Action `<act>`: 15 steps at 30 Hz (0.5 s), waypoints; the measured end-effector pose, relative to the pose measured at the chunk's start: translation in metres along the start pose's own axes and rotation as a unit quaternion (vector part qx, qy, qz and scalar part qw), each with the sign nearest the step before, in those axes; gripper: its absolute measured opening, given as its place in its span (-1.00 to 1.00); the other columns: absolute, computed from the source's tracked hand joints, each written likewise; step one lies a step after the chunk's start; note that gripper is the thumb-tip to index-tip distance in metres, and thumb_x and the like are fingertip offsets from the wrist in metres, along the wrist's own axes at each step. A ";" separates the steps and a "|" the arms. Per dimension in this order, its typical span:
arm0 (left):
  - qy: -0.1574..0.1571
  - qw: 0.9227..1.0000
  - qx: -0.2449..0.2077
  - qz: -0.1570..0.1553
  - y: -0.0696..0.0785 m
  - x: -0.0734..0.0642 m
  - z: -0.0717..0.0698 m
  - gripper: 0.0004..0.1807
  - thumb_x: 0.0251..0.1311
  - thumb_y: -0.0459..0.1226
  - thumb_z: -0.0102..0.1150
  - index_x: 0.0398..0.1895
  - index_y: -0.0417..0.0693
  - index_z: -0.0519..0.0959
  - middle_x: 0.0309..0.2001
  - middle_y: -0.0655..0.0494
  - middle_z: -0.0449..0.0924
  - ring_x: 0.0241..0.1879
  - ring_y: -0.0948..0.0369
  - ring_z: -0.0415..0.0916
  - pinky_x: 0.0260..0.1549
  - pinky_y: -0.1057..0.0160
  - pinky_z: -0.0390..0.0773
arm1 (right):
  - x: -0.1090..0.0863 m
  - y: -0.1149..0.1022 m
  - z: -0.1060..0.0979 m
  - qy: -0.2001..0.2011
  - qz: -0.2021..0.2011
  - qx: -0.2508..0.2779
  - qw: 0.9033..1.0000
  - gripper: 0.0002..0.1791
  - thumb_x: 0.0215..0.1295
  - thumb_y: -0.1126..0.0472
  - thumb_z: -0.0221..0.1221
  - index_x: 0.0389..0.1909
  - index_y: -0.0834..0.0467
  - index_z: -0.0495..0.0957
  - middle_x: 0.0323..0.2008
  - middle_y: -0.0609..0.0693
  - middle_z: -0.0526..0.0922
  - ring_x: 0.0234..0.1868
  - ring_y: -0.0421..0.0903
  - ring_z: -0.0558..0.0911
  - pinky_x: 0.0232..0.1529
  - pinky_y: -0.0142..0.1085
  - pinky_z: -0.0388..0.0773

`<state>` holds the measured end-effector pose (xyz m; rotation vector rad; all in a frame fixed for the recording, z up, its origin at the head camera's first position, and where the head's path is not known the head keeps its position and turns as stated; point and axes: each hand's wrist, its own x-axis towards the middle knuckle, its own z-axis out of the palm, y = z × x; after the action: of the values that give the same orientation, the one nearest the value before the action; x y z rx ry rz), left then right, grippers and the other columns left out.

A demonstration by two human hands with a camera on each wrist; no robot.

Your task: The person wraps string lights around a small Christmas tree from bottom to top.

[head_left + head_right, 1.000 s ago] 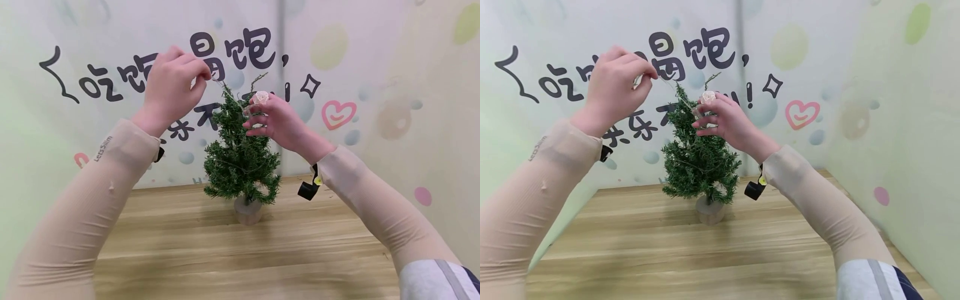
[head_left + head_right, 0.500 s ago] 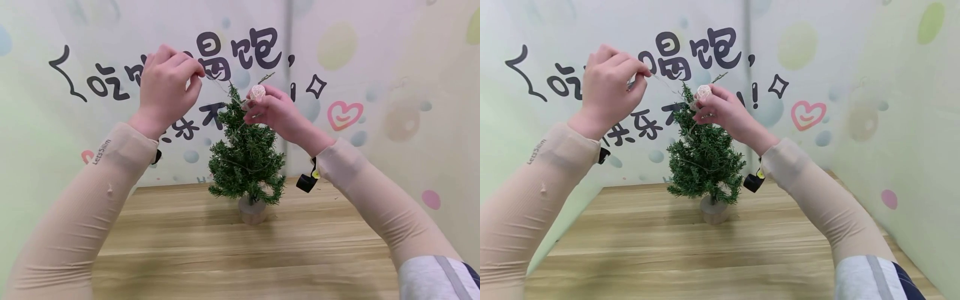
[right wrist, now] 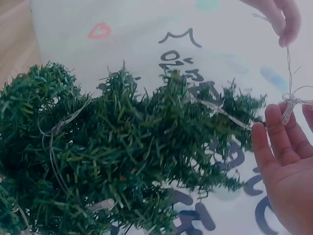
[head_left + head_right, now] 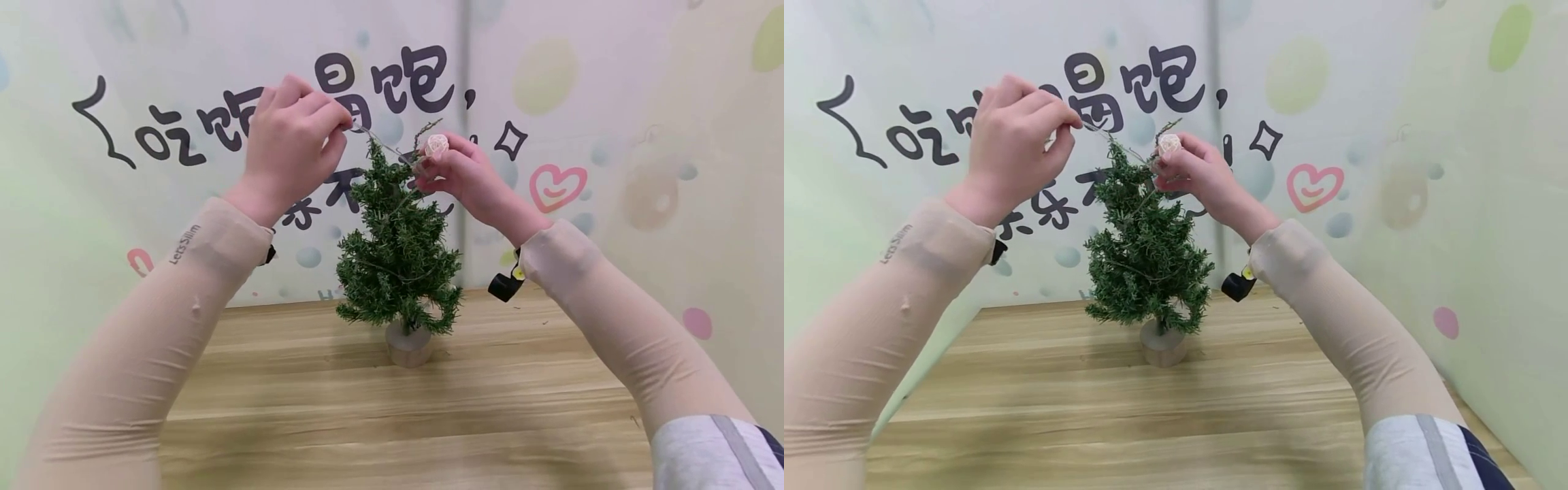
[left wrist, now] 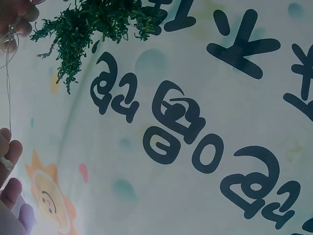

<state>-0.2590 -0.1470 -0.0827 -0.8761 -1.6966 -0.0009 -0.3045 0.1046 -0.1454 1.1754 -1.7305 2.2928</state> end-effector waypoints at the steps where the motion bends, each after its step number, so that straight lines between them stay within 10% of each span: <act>1: -0.006 1.000 -0.001 -0.001 0.001 0.001 0.001 -0.77 0.21 -0.42 -0.01 -0.32 -0.14 0.69 -0.26 0.02 0.69 -0.15 -0.02 0.39 -0.20 -0.02 0.34 | 0.001 0.001 -0.002 0.008 0.004 0.005 1.000 -0.81 0.30 0.39 -0.07 -0.22 0.22 0.51 -0.36 0.08 0.59 -0.37 -0.02 0.62 -0.16 -0.17 0.58; 15: -0.150 0.987 0.018 -0.058 0.005 0.019 0.028 -0.69 0.30 -0.30 -0.02 -0.01 -0.06 0.67 0.01 0.09 0.65 0.02 0.05 0.32 -0.02 0.02 0.27 | 0.004 0.018 -0.021 0.085 0.055 0.038 0.994 -0.83 0.32 0.32 -0.09 -0.16 0.22 0.43 -0.29 0.07 0.53 -0.36 -0.05 0.57 -0.31 -0.28 0.47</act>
<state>-0.2806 -0.1209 -0.0780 -0.7774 -2.0219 0.0856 -0.3271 0.1141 -0.1590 0.8830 -1.7008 2.4617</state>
